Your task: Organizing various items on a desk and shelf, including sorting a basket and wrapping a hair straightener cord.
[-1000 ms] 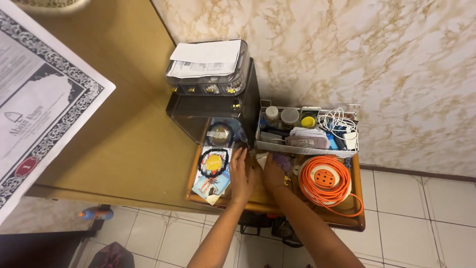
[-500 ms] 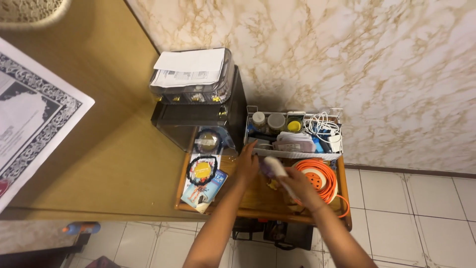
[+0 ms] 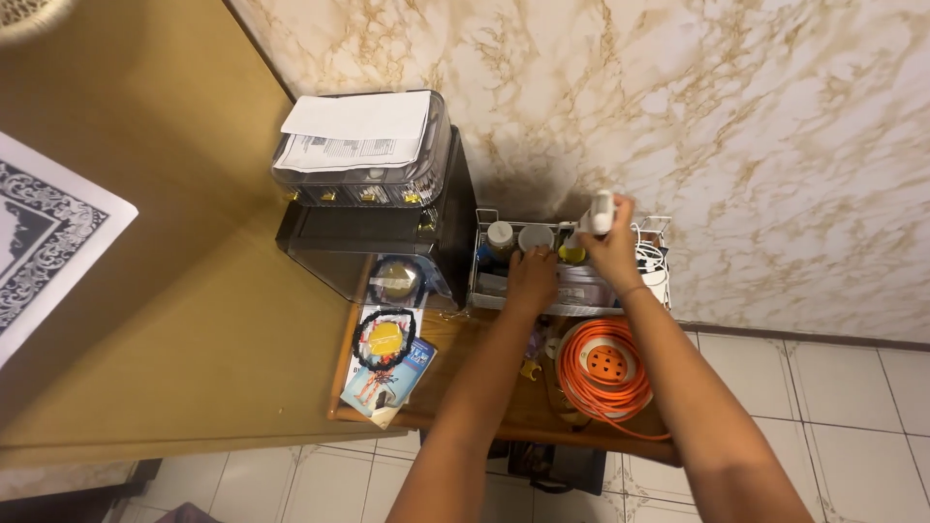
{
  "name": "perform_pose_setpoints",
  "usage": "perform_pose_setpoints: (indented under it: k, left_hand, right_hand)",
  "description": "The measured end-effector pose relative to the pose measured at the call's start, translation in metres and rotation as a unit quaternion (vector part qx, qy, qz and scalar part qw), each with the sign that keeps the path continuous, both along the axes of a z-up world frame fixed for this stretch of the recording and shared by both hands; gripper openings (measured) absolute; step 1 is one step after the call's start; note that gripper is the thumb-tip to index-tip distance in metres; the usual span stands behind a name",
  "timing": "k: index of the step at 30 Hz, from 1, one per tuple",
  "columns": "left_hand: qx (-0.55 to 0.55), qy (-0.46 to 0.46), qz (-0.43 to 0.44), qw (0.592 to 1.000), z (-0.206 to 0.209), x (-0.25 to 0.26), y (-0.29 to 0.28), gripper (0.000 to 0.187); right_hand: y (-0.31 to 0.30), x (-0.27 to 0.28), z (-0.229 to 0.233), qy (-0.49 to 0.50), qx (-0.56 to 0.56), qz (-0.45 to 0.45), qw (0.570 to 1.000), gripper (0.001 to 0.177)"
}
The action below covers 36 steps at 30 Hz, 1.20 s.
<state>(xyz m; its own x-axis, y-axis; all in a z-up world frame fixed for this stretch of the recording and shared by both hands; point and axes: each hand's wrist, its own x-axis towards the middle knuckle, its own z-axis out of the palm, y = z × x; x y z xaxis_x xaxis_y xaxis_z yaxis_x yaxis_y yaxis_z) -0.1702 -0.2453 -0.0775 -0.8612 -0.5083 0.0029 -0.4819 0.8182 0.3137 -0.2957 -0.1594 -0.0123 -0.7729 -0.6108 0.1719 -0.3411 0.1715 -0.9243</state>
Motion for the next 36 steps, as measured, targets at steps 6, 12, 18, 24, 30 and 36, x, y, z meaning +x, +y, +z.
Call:
perform_pose_setpoints:
  k: [6, 12, 18, 24, 30, 36]
  left_hand:
    - [0.018, 0.044, -0.024, 0.999, 0.019, 0.021, 0.006, 0.043]
    - [0.07, 0.089, -0.069, 0.991, -0.007, 0.037, -0.01, 0.042]
    - [0.082, 0.185, -0.108, 0.973, 0.009, 0.076, -0.027, 0.041]
    - [0.14, 0.183, 0.043, 0.972, -0.059, 0.138, -0.032, 0.024]
    - [0.17, 0.188, 0.12, 0.96, -0.075, 0.175, 0.004, 0.025]
    - [0.123, 0.248, 0.213, 0.937, -0.076, 0.204, 0.044, 0.022]
  right_hand:
    - [-0.015, -0.007, -0.048, 0.031, 0.186, 0.03, 0.982, 0.064]
    - [-0.028, -0.008, -0.062, 0.159, 0.201, 0.029, 0.966, 0.058]
    - [-0.013, 0.046, -0.039, 0.395, 0.121, -0.069, 0.908, 0.057]
    - [0.02, 0.108, -0.188, 0.313, 0.286, 0.145, 0.894, 0.035]
    - [0.018, 0.145, -0.182, 0.442, 0.285, 0.1, 0.844, 0.042]
    - [0.03, 0.16, -0.138, 0.464, 0.317, 0.102, 0.821, 0.029]
